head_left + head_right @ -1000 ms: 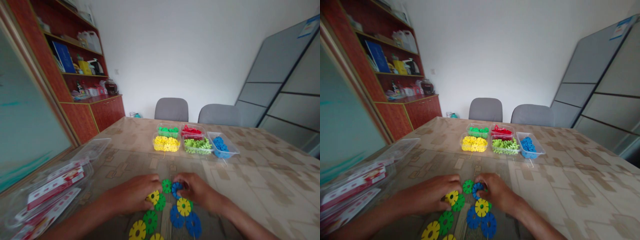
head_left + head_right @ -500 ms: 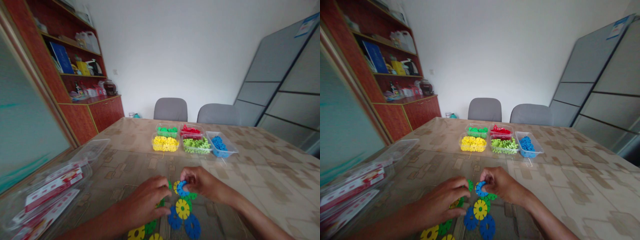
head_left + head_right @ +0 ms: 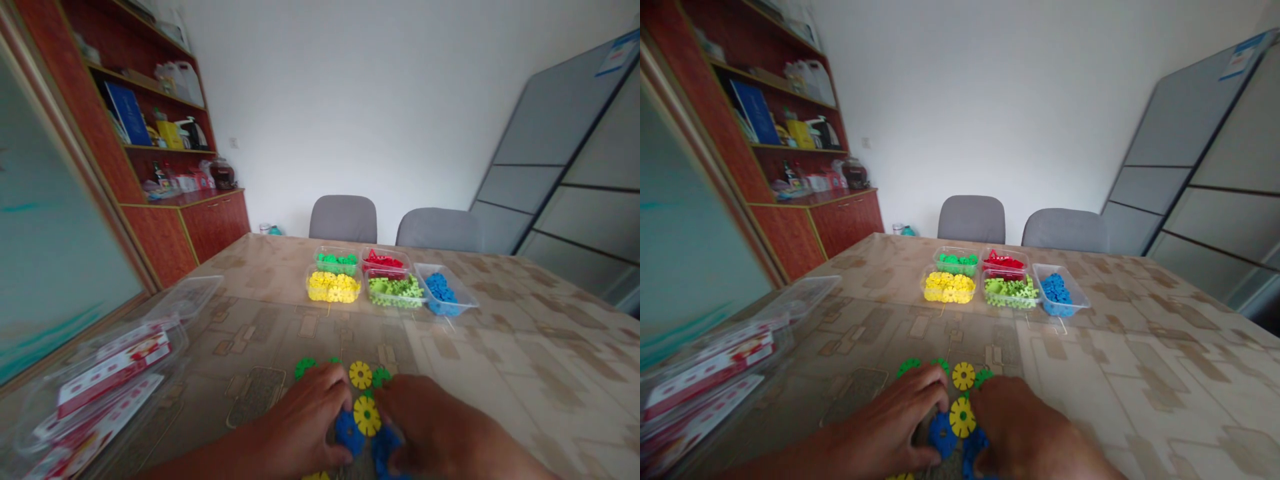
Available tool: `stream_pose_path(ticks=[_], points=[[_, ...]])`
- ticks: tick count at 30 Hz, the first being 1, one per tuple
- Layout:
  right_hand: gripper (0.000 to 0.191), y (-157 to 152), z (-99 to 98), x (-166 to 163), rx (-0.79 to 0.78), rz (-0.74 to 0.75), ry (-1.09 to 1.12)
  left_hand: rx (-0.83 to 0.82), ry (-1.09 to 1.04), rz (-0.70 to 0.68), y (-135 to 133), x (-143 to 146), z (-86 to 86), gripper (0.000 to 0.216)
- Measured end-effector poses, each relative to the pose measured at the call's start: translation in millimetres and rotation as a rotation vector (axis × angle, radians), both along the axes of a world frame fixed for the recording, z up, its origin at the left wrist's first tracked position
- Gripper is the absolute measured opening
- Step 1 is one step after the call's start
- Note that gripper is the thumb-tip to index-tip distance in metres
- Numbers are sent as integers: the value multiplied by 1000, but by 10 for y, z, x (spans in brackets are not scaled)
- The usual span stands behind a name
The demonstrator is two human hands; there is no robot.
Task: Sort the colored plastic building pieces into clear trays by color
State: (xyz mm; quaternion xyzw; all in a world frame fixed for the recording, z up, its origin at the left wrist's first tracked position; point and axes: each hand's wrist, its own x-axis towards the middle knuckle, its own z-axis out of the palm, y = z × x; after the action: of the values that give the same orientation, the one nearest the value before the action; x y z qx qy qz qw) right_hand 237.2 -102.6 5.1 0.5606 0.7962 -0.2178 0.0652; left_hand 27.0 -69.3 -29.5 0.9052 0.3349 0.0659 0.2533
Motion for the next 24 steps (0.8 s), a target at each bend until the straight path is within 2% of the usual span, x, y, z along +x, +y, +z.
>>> stream_pose_path(ticks=[3,6,10,13,16,21,24], points=[[45,-19,99,-85,-53,-34,-82,-11,1,17,6,-18,-5,48],[44,-17,150,-158,-64,40,-63,-22,6,31,9,-26,2,45],[26,11,88,-127,-23,102,116,-19,1,17,28,-51,-6,41],[20,67,55,-26,-104,154,303,-55,-59,-2,69,-92,-44,33],[17,150,64,62,-155,163,493,-169,-198,19,127,-114,-80,25],[21,292,-21,67,-228,-6,884,-427,-494,138,202,-76,-83,22],[19,337,-111,25,-218,-48,1001,-577,-625,142,204,-47,-71,18]])
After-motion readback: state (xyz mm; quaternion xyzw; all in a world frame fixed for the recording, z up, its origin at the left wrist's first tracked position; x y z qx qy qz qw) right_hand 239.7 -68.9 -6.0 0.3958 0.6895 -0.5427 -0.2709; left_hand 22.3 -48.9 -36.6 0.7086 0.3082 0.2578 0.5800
